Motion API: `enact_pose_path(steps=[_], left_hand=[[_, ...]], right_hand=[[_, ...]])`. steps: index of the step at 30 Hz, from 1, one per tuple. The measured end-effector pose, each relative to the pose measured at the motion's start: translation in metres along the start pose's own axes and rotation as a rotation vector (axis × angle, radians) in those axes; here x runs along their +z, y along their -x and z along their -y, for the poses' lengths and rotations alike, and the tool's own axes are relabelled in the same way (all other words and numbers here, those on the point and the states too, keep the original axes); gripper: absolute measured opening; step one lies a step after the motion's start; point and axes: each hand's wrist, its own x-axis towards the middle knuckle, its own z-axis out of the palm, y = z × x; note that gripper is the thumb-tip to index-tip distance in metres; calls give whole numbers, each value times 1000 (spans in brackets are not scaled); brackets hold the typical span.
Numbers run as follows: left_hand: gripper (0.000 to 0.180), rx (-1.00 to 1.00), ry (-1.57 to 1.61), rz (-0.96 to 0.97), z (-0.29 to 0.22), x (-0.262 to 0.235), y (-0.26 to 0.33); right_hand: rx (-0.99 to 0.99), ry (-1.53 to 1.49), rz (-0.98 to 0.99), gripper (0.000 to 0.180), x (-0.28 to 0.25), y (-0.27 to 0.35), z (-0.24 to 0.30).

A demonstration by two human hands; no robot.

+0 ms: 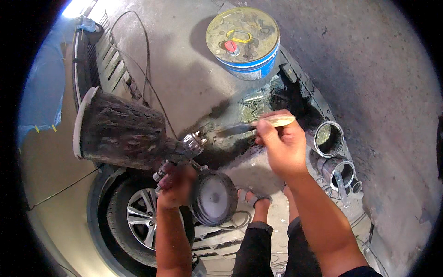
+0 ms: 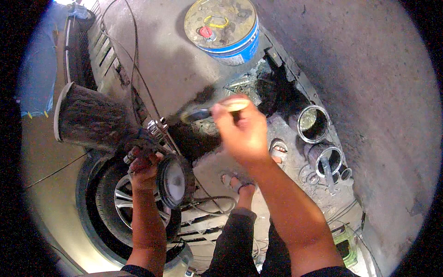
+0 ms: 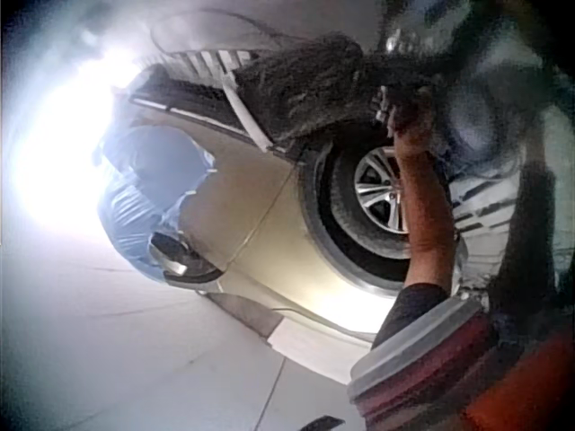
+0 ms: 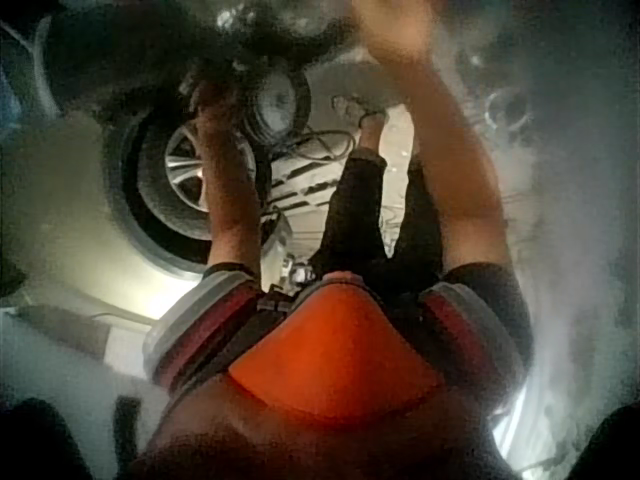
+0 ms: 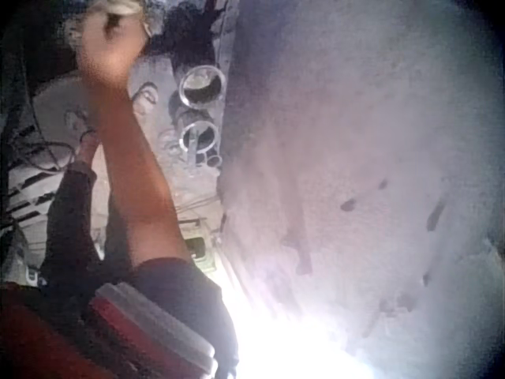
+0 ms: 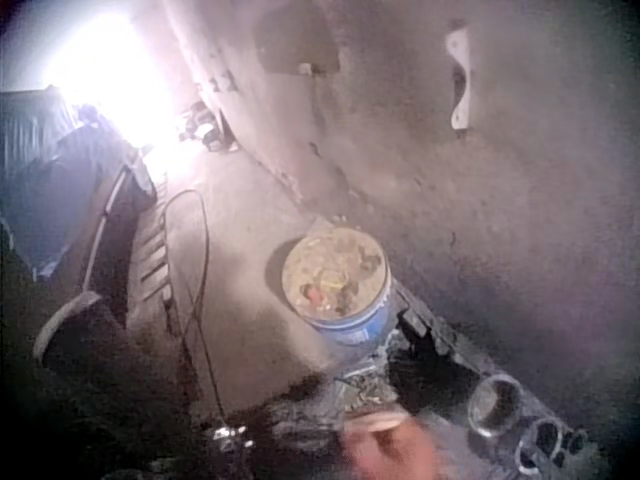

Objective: The person pours paint from a large bucket into a spray gun container, stirs the mixture with a brush, and then moves to a shelf to retrieve a small bottle. The person opens the bottle and pours its contents into the spray gun container while holding a piece of paper.

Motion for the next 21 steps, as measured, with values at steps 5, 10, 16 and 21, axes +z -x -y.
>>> enact_pose_path(steps=[5,10,16,21], left_hand=[[10,-342,773,-256,20,-3,12],[10,-175,-68,-377,31,19,8],[11,-59,-394,-498,58,28,0],[12,-119,-322,-565,62,45,4]], right_hand=[[101,26,-42,17,-36,4,-7],[131,130,-70,16,-83,-1,-28],[143,219,-59,28,-91,-35,-33],[-214,683,17,27,-75,-109,-39]])
